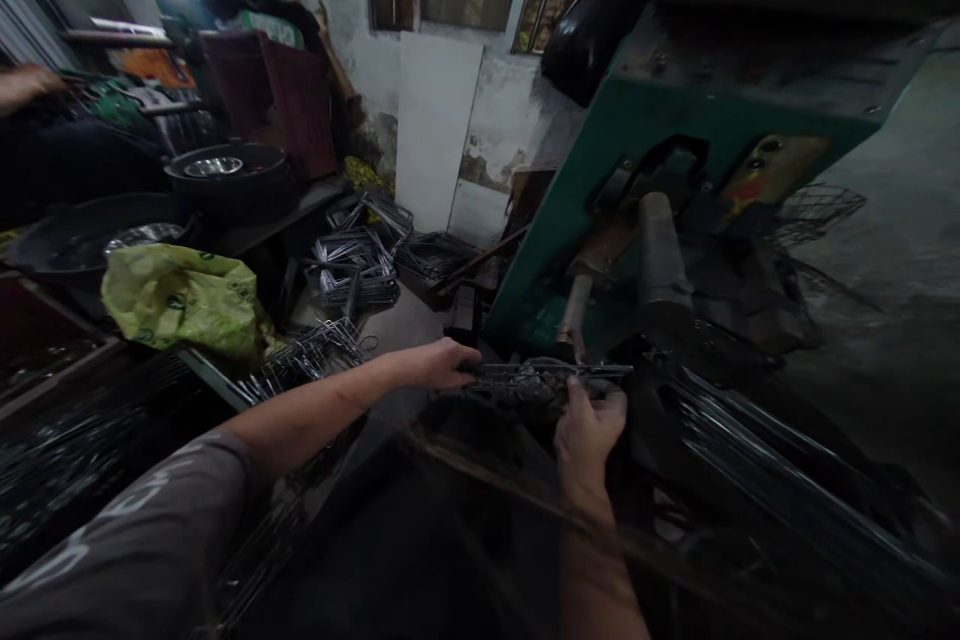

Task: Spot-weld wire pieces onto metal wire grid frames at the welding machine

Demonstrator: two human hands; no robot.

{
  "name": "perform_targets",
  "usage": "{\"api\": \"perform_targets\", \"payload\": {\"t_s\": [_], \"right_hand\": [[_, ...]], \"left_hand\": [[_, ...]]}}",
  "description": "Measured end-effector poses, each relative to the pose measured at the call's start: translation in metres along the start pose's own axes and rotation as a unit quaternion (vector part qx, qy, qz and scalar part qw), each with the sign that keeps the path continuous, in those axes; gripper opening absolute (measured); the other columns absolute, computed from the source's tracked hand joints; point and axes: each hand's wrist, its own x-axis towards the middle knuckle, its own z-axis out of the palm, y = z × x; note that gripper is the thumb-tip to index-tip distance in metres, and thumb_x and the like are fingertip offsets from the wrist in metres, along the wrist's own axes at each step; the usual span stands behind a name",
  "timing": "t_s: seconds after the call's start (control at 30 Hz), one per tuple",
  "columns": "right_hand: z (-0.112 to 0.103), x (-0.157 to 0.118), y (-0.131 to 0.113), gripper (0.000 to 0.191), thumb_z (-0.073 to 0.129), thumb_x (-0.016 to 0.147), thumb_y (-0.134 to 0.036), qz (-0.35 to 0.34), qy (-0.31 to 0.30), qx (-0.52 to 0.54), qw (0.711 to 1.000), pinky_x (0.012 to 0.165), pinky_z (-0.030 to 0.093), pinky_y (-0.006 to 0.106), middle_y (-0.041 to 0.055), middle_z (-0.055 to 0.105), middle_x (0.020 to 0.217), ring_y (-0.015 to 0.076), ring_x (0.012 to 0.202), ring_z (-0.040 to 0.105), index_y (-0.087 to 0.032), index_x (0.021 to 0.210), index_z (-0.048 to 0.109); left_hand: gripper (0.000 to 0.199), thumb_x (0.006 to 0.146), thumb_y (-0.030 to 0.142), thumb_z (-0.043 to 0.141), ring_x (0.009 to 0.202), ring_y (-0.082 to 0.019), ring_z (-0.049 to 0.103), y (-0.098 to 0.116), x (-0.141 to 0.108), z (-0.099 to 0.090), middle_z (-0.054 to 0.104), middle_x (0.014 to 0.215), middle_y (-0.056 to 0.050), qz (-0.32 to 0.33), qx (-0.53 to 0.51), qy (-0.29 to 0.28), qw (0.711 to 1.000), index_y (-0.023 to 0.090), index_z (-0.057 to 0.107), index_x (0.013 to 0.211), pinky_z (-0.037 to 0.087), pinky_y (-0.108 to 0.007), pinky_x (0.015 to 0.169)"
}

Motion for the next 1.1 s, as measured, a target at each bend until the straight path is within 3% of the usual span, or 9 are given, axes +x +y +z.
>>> {"api": "perform_targets", "payload": {"t_s": [0.23,0.43,0.53,0.87,1.1], "right_hand": [[0.003,0.005,-0.003,0.034,0.067,0.066,-0.042,0.004,0.015,0.009,1.0,0.06,0.045,0.027,-0.005,0.046,0.068,0.0117,0.061,0.048,-0.019,0.078,0.045],[0.01,0.0,-0.013,0.034,0.07,0.065,-0.036,0.051,-0.007,0.14,0.989,0.066,0.053,0.037,-0.0036,0.054,0.074,0.0146,0.067,0.057,-0.021,0.079,0.043],[0.01,-0.002,-0.019,0.033,0.07,0.065,-0.034,0.056,-0.023,0.158,0.986,0.068,0.054,0.04,-0.0014,0.057,0.077,0.0157,0.068,0.059,-0.02,0.079,0.045],[-0.003,0.017,-0.027,0.027,0.065,0.058,-0.034,0.013,0.043,0.026,0.999,0.059,0.047,0.031,-0.0016,0.053,0.067,0.0144,0.061,0.052,-0.018,0.073,0.049],[-0.003,0.025,-0.021,0.029,0.066,0.057,-0.034,0.017,0.067,0.013,0.997,0.064,0.045,0.03,-0.0013,0.054,0.071,0.0142,0.066,0.051,-0.017,0.076,0.051]], "left_hand": [[0.02,0.08,0.023,0.054,0.066,-0.01,0.053,-0.002,0.005,-0.001,0.063,0.077,-0.001,0.001,-0.017,-0.003,1.0,0.015,0.064,0.095,0.037,-0.018,0.061],[0.018,0.079,0.023,0.056,0.059,-0.009,0.05,-0.003,0.004,-0.001,0.061,0.07,0.0,0.014,-0.062,0.005,0.998,0.014,0.067,0.091,0.037,-0.019,0.057],[0.018,0.08,0.026,0.056,0.058,-0.008,0.049,-0.001,0.003,0.0,0.06,0.068,0.001,0.009,-0.077,0.006,0.997,0.015,0.066,0.091,0.037,-0.018,0.057],[0.012,0.078,0.021,0.055,0.058,-0.007,0.043,0.009,0.026,0.007,0.048,0.061,0.004,0.018,-0.054,0.008,0.998,0.013,0.063,0.081,0.032,-0.017,0.053],[0.013,0.077,0.02,0.054,0.062,-0.008,0.047,0.011,0.03,0.008,0.054,0.066,0.003,0.02,-0.056,0.004,0.998,0.013,0.064,0.082,0.034,-0.016,0.055]]}}
